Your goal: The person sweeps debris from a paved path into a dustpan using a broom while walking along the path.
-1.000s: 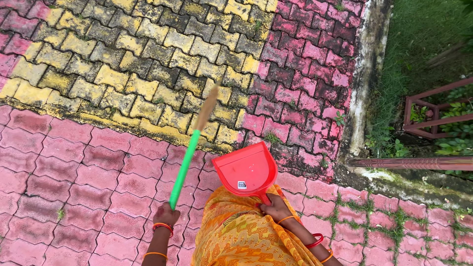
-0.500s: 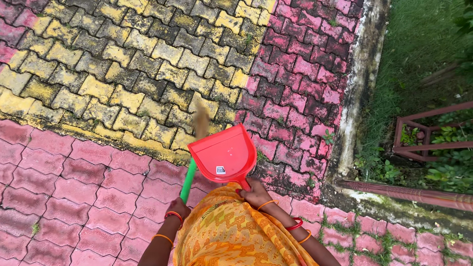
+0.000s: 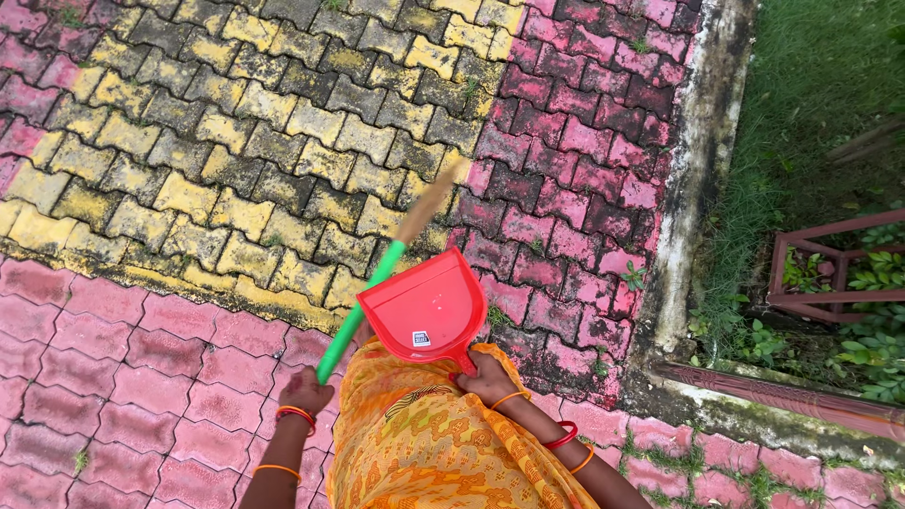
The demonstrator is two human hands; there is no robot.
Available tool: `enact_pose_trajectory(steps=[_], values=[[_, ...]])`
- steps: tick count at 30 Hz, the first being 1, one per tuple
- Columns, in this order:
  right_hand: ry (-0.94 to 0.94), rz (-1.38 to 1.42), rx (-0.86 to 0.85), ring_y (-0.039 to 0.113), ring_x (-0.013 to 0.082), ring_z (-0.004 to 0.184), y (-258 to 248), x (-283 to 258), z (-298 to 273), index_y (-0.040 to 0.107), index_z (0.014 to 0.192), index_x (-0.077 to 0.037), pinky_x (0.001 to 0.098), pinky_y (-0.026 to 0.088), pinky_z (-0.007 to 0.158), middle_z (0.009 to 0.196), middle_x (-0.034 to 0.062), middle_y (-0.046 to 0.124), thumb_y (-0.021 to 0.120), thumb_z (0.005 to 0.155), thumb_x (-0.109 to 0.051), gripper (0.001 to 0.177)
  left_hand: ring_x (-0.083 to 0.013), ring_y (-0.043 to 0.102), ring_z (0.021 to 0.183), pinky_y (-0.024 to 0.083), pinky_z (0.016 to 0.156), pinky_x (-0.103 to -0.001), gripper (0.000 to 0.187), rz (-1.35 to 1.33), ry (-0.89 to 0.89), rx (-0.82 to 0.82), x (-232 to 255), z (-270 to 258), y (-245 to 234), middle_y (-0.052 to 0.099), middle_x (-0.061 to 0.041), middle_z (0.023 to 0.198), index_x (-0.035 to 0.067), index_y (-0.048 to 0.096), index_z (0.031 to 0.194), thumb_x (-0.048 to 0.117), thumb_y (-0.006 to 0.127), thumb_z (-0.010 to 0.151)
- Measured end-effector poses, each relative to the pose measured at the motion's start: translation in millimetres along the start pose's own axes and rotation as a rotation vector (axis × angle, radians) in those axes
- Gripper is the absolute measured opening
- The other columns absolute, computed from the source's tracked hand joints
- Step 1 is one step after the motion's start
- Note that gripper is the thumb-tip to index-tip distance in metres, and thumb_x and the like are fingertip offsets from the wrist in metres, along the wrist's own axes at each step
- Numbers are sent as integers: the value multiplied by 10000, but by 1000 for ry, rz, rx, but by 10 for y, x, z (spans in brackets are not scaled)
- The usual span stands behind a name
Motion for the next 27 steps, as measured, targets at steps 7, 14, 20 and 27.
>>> enact_pose_trajectory(steps=[7, 14, 20, 27], values=[[27, 331, 106, 662, 134, 702, -231, 208, 96, 613, 1174, 44, 294, 540, 640, 870, 56, 724, 724, 816, -134, 415, -313, 754, 786, 622, 726, -440, 296, -567, -441, -59, 24, 870, -546, 745, -162, 825, 29, 669, 894, 280, 717, 744], [59, 309, 195, 663, 150, 680, -380, 115, 389, 656, 1124, 127, 295, 554, 650, 831, 109, 720, 727, 853, -114, 369, -350, 775, 932, 619, 848, -416, 338, -234, -184, -187, 795, 1290, -514, 764, -242, 951, -36, 746, 980, 241, 737, 787], [166, 254, 210, 620, 141, 620, -385, -479, 790, 611, 1143, 60, 290, 503, 587, 772, 80, 696, 742, 824, -117, 388, -363, 612, 1210, 507, 1020, -438, 463, 126, 272, -491, 983, 1282, -320, 591, -195, 1303, 100, 471, 1289, 265, 608, 879], [52, 214, 203, 602, 109, 614, -307, -965, 1232, 627, 1113, 97, 272, 498, 563, 741, 54, 672, 737, 819, -120, 382, -285, 664, 1023, 531, 916, -387, 384, 185, 534, -236, 618, 1750, -735, 659, -108, 1031, 142, 519, 1094, 315, 669, 786]])
Point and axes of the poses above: each hand's wrist, its own z-axis towards the middle knuckle, its own y-axis out of the palm, x = y × z, the point moved 2 cm from there along z, towards the middle knuckle
